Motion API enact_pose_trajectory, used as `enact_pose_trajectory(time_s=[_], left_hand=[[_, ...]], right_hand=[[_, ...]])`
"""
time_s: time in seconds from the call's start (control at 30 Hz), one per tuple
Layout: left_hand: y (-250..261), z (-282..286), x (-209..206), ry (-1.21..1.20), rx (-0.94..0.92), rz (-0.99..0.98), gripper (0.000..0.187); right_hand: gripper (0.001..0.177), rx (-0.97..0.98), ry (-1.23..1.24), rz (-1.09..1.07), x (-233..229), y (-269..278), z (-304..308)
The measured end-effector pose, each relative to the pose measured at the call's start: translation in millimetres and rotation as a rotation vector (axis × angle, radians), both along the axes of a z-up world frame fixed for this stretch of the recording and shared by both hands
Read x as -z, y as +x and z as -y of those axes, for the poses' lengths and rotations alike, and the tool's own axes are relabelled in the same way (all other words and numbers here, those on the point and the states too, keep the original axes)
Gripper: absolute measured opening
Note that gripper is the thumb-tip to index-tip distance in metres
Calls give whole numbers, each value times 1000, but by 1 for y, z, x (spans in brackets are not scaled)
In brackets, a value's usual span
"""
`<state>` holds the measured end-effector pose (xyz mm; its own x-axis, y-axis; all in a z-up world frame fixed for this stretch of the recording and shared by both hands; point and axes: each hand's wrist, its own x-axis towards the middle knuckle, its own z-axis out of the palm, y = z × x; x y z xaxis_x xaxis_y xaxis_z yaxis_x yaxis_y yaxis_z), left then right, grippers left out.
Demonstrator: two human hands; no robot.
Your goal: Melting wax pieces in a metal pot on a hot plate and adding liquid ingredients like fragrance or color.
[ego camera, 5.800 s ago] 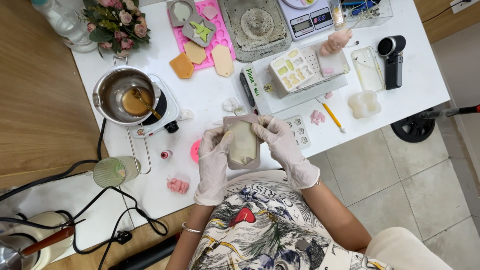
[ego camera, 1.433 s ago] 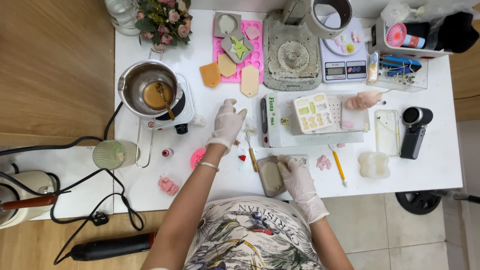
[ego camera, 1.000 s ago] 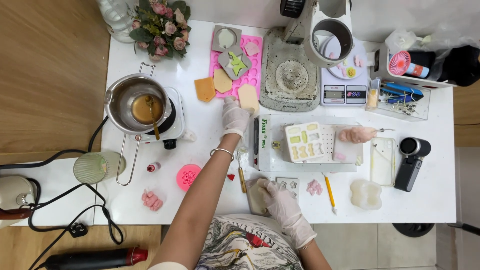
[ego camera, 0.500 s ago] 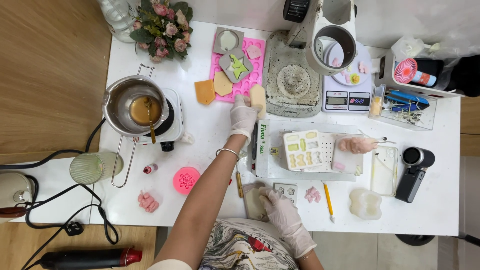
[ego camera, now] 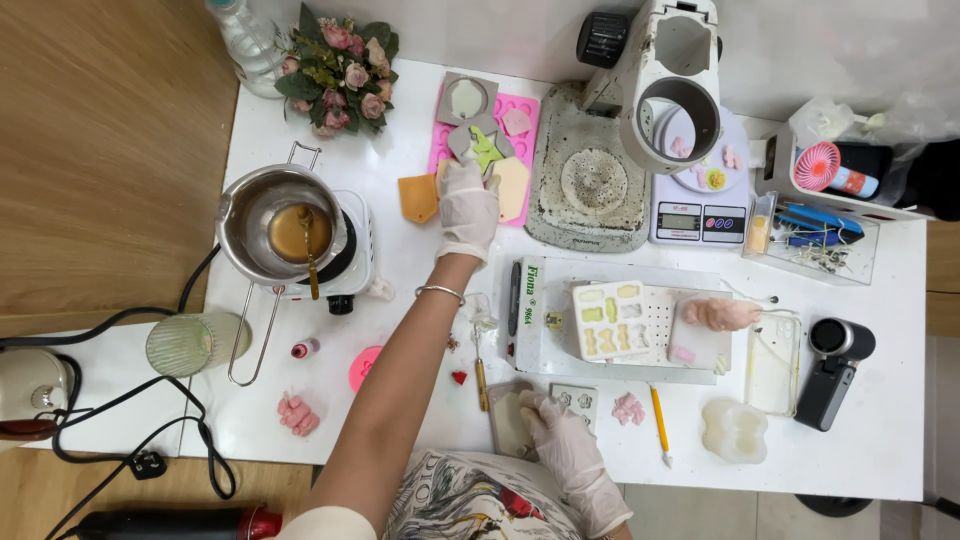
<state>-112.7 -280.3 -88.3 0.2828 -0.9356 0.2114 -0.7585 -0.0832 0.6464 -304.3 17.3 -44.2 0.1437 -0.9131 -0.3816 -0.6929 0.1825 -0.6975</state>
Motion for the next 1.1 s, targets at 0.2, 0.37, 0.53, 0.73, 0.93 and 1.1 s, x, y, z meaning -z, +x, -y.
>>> enact_pose_trajectory(time_s=[0.2, 0.37, 0.53, 0.73, 0.93, 1.1], left_hand=[[31, 62, -11, -188, -85, -147, 29], [17, -6, -75, -101, 138, -618, 8], [10, -155, -104, -12, 208, -703, 14], [39, -282, -92, 168, 432, -649, 14], [59, -310, -92, 234, 483, -537, 11], [76, -316, -103, 373, 526, -505, 12]], right_hand=[[22, -19, -34, 6, 7, -1, 1], [23, 109, 140, -272, 24, -12, -7], [44, 191, 162, -268, 24, -15, -16], [64, 252, 232, -397, -10, 17, -9], [49, 259, -53, -366, 0, 27, -16], [36, 87, -230, -691, 41, 29, -23]])
